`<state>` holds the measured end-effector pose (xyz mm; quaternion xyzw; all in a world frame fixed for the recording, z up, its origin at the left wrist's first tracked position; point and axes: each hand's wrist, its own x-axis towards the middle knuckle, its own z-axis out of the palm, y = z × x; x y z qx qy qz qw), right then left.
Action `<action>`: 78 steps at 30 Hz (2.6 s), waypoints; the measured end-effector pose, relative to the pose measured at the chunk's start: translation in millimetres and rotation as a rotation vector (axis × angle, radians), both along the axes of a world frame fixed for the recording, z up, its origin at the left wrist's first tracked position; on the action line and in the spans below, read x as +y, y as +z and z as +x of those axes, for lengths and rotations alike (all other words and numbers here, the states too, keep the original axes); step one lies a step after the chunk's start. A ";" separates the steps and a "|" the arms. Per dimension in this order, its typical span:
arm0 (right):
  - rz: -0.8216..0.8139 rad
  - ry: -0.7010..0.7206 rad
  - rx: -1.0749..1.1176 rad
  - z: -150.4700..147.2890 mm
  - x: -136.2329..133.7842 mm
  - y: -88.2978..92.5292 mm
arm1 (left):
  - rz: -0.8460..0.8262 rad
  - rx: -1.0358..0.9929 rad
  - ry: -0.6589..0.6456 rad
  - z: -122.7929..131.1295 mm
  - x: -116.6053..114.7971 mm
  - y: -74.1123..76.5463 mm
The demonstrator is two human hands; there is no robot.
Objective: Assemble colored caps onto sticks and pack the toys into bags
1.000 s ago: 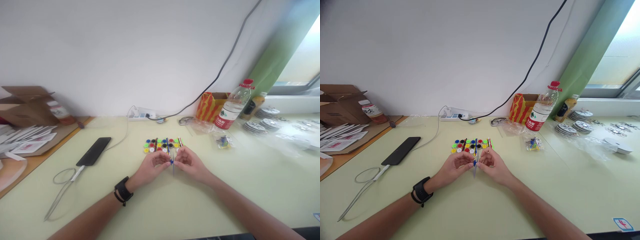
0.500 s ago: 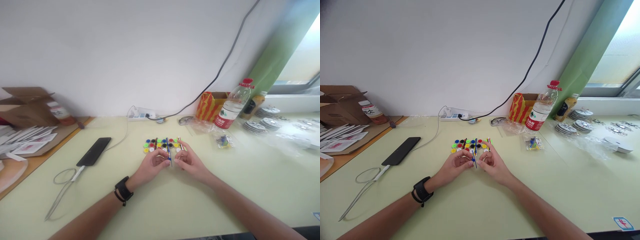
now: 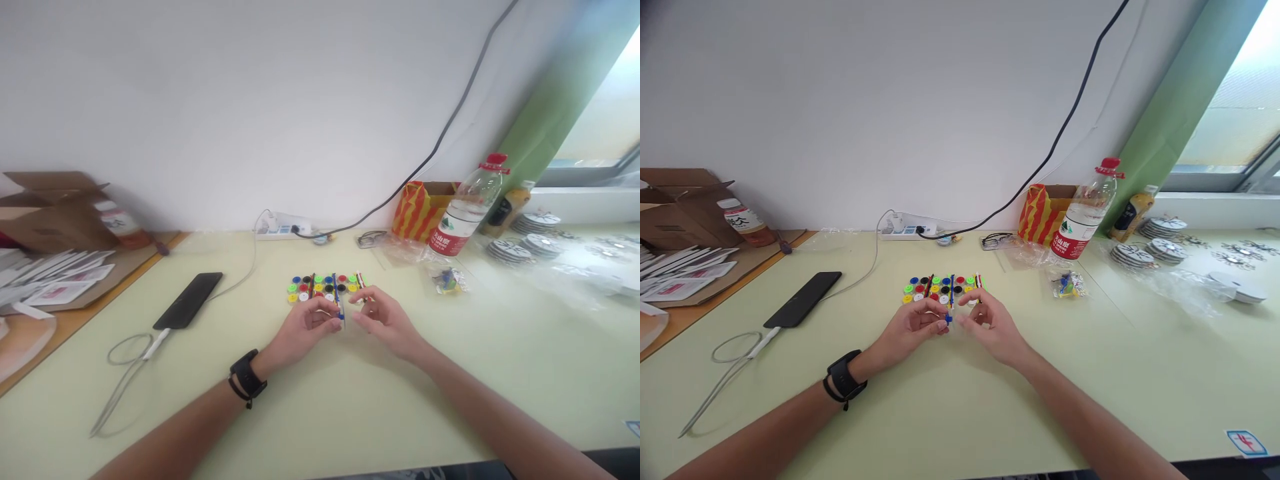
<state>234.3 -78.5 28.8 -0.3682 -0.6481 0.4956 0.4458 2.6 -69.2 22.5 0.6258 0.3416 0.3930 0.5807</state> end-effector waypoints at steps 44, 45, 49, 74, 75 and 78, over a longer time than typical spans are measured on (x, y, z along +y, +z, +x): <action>-0.110 0.194 -0.229 -3.4 0.3 4.9 | 0.293 0.086 -0.007 4.8 -8.3 3.6; -0.122 0.202 -0.225 -3.2 0.4 5.0 | 0.346 0.106 0.003 4.4 -8.8 2.8; -0.077 0.254 -0.236 -3.5 -0.9 3.6 | 0.555 0.253 0.040 2.9 -10.5 3.0; 0.146 -0.334 -1.346 94.4 46.1 -0.4 | 0.540 0.533 -0.090 1.2 -12.6 4.2; 0.149 -0.384 -1.337 94.0 45.9 0.3 | 0.541 0.529 -0.086 1.1 -12.6 3.7; 0.245 -0.569 -1.226 86.3 44.9 0.8 | 0.544 0.520 -0.078 0.8 -12.7 2.7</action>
